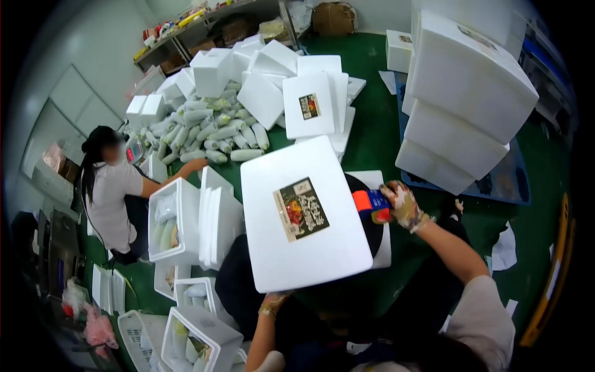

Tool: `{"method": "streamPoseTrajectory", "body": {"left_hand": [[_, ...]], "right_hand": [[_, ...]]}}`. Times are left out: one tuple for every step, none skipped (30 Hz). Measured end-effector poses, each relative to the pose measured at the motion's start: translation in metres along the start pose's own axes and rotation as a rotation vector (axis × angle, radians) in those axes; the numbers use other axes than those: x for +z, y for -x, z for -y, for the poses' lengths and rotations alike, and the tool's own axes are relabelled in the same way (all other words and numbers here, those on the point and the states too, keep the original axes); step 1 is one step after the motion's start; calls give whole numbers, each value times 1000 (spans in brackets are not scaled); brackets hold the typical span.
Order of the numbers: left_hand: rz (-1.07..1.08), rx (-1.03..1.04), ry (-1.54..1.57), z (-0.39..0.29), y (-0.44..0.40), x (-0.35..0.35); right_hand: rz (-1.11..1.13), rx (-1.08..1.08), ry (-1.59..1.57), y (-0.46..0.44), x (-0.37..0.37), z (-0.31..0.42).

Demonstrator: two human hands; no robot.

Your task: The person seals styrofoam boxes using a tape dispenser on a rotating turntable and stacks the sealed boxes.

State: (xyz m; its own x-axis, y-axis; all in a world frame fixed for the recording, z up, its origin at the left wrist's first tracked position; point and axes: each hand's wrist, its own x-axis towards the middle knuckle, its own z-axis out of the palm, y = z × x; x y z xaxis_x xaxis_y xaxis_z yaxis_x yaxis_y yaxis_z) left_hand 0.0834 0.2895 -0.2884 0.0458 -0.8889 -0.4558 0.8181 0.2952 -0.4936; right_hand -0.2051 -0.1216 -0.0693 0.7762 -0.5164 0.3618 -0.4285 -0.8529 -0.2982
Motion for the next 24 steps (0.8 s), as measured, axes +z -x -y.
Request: {"method": "streamPoseTrajectory", "body": {"left_hand": [[105,-110,215,3,-2,11],[-72,231,-492,10,-1,14],[-262,570,-1179,53,9,33],[-268,564,-1157,47,10,26],[-181,484,-1494,30,9,21],[-289,421,-1997,52,16,41],[-384,342,-2501,77,24,65],[-297,462,-1746,50,12,35],[-252,488,-1368,30,7,13],[-203,521,-989,10,2,-9],[-160,648,-1586,4,3,-13],[-111,694,-1891,-5,-7,-16],[-64,777,-2182,-15,-18,-21],[-56,744,-2051,-27,-27,-27],[-233,540,-1548,5,-15,3],[-423,485,-974,50,0,44],[-433,492,-980,58,11,44],[-214,528,-1261,60,17,44],[-173,540,-1537,78,28,64],[-132,577,-1804,98,38,84],[-161,663,-1754,104,46,100],[-187,750,-1705,109,53,116],[-208,715,-1782,152,80,173],[-236,812,-1824,165,92,205]], "right_hand": [[-30,41,-8,6,3,-1],[-87,134,-29,15,2,-3],[-134,201,-112,16,-9,-6],[-202,164,-152,9,-33,3],[-269,127,-190,-2,-62,17],[-310,57,-163,-16,-87,32],[-355,-10,-144,-31,-106,46],[-367,-74,-54,-44,-115,54],[-332,-113,-75,-53,-114,57],[-250,-115,-32,-52,-106,56],[-174,-117,13,-51,-91,53],[-67,-120,123,-45,-71,42],[-59,-99,69,-37,-51,29],[-80,-94,94,-31,-32,20],[-94,-88,111,-28,-21,15],[-94,-38,32,-29,-36,34],[-95,-33,20,-26,-32,34],[-100,-18,1,-28,-30,31],[-104,-5,-16,-33,-30,28],[-137,12,-37,-38,-31,28],[-87,73,-75,-41,-34,28],[-136,3,-120,-43,-33,18],[-185,-64,-167,-49,-32,7],[59,150,-271,-64,-69,26]]}}
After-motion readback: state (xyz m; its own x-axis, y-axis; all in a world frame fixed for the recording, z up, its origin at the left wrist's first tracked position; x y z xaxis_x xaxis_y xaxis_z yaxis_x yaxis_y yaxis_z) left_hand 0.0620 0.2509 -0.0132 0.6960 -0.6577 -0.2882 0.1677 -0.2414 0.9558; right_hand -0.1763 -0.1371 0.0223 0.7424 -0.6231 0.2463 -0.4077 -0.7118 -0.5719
